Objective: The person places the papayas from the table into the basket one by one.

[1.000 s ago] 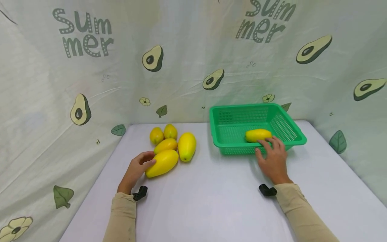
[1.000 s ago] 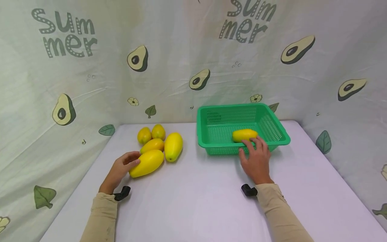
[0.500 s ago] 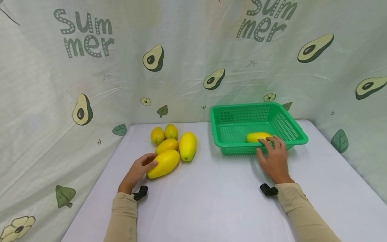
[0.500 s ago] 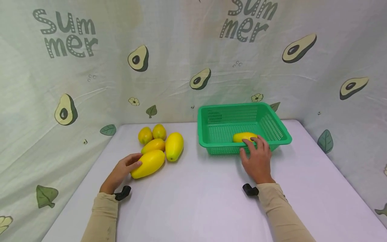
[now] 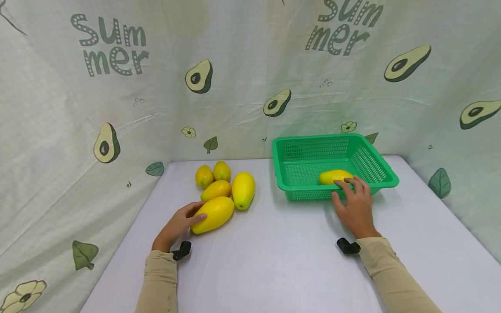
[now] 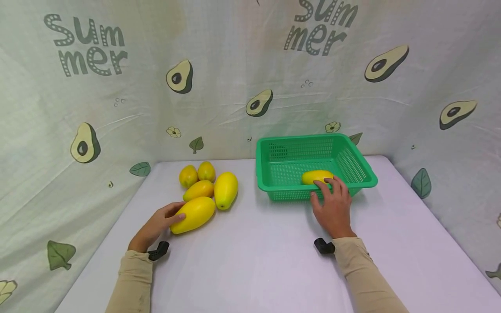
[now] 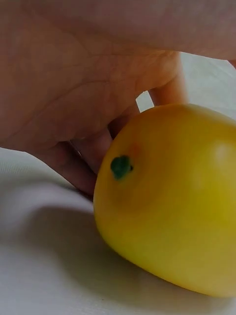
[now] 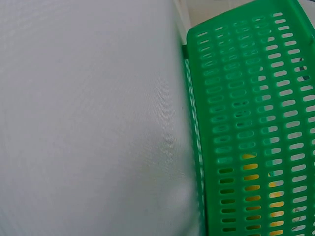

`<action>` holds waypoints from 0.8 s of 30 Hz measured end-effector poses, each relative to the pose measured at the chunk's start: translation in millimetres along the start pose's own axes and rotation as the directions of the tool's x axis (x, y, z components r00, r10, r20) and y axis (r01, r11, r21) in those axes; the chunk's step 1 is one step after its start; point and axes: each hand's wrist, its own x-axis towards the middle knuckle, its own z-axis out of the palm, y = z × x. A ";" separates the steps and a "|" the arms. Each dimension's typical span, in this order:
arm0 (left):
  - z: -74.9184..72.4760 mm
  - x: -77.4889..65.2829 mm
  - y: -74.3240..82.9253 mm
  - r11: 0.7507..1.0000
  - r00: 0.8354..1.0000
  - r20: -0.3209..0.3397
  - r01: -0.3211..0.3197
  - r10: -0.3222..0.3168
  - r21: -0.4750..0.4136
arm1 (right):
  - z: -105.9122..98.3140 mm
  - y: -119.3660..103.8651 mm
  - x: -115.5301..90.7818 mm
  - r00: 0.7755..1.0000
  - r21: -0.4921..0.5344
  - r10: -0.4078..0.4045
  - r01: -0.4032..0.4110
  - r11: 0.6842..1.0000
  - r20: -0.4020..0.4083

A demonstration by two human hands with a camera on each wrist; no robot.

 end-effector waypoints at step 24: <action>0.7 -3.3 2.1 0.992 0.990 -0.057 -0.128 0.128 -0.009 | -0.2 3.2 -0.4 1.000 -0.018 -0.014 0.014 1.000 -0.013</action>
